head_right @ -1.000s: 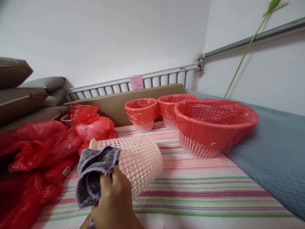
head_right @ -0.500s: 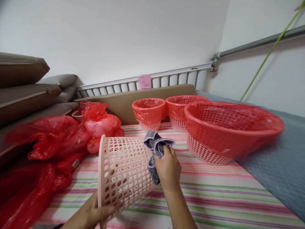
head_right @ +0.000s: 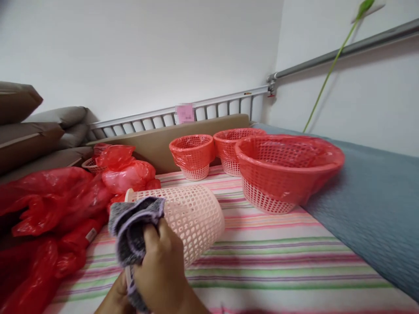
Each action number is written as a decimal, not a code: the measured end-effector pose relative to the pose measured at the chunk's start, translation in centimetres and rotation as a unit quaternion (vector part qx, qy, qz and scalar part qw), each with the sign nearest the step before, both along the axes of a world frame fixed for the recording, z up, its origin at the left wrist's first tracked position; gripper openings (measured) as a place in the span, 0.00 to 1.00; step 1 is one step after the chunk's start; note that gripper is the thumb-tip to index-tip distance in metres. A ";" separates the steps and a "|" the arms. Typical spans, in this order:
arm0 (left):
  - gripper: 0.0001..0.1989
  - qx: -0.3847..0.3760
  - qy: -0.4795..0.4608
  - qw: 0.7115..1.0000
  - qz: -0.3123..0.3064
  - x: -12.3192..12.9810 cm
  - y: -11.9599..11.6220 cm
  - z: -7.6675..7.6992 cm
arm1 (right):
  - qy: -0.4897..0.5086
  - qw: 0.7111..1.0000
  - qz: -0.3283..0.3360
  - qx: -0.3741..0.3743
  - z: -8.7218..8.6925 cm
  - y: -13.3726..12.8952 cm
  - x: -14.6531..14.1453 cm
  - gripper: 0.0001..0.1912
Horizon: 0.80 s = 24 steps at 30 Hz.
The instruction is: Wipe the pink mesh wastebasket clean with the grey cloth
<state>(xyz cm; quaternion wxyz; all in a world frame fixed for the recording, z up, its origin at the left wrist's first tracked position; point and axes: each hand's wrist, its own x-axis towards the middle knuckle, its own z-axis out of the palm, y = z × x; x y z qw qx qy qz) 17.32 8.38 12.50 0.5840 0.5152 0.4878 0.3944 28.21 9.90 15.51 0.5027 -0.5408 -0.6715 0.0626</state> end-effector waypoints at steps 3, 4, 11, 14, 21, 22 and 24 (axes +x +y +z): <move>0.21 0.026 -0.007 0.999 -0.025 0.1 -0.1 -0.7 | -0.024 0.993 -0.098 -0.059 -0.4 2.6 4.0 0.19; 0.24 0.039 -0.011 0.999 -0.036 0.2 -0.2 -1.2 | -0.030 0.985 -0.147 -0.081 -0.7 3.7 5.9 0.16; 0.21 0.084 -0.003 0.986 -0.145 -1.2 -0.3 -4.1 | -0.046 0.940 -0.307 -0.142 -2.5 6.4 13.5 0.15; 0.25 0.078 -0.039 0.981 -0.170 -1.5 -0.4 -3.3 | -0.056 0.938 -0.301 -0.161 -2.5 5.8 13.0 0.18; 0.40 0.007 -0.160 0.987 -0.027 1.0 1.5 1.3 | -0.048 0.943 -0.285 -0.164 -2.0 6.3 12.8 0.18; 0.40 0.007 -0.157 0.988 -0.015 1.2 1.6 1.0 | -0.036 0.947 -0.277 -0.162 -1.8 6.2 12.3 0.18; 0.38 0.013 -0.138 0.990 0.004 0.9 0.8 -1.1 | -0.002 0.960 -0.233 -0.154 -1.6 5.3 10.1 0.17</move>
